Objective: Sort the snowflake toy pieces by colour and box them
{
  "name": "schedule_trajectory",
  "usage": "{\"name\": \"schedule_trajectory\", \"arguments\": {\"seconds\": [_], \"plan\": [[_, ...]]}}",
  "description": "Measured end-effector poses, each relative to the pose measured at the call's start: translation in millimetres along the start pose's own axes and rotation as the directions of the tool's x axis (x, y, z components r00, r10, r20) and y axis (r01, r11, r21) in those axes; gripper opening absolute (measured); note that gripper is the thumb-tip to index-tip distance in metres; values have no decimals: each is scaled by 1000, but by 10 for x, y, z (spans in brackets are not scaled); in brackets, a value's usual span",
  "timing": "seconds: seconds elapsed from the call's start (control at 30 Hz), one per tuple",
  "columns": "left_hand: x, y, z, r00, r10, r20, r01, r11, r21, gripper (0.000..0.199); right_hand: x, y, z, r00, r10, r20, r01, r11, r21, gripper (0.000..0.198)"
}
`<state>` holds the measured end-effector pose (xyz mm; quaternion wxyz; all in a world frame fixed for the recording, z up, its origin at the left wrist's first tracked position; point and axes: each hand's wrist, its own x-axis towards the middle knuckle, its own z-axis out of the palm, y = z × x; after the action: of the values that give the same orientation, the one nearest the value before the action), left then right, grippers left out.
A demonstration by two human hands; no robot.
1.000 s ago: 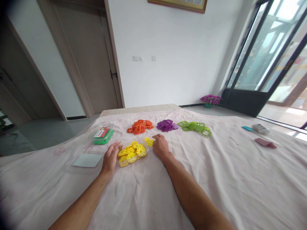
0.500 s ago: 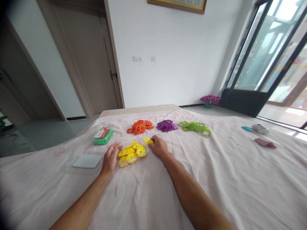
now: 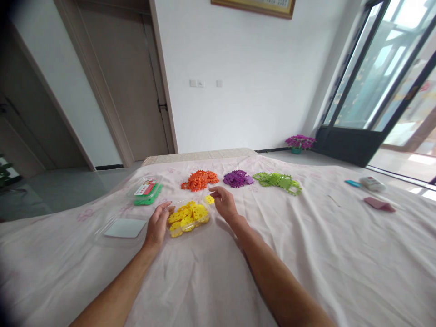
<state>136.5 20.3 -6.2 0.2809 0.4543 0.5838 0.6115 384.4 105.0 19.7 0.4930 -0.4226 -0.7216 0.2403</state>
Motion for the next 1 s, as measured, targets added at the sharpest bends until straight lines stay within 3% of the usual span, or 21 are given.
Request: {"name": "schedule_trajectory", "arguments": {"seconds": [0.07,0.17,0.27,0.37,0.5,0.6,0.67,0.77,0.83,0.9,1.0], "plan": [[2,-8,3,1000,-5,10,5,1000,-5,38,-27,73,-24,999,-20,45,29,973,-228,47],[3,-4,6,1000,-13,13,12,1000,10,39,-67,130,-27,971,-21,240,136,870,-474,54],[-4,18,9,1000,-23,14,23,1000,18,39,-77,89,3,939,59,340,167,785,-597,56],[-10,30,11,999,-30,22,30,1000,-1,38,-57,1,25,906,77,416,217,760,-612,47],[-2,13,12,999,-27,21,28,1000,-7,38,-39,-86,35,910,63,410,238,729,-642,26],[3,2,11,999,-26,21,26,1000,-10,38,-42,-77,43,924,69,376,226,693,-684,24],[1,7,9,999,-28,22,28,1000,-11,38,-42,-30,37,949,106,298,142,699,-700,26],[-8,23,8,999,-34,19,34,999,-16,38,-33,62,4,977,188,102,-76,752,-654,32],[-11,28,8,999,-31,17,31,999,-19,38,-20,95,-18,979,205,-24,-187,832,-522,34],[-9,23,8,1000,-25,15,25,1000,-17,38,-3,79,-22,979,167,-119,-196,931,-309,38],[-4,11,8,1000,-14,5,14,1000,-8,38,18,-7,9,992,50,-119,-55,998,-40,41]]}}
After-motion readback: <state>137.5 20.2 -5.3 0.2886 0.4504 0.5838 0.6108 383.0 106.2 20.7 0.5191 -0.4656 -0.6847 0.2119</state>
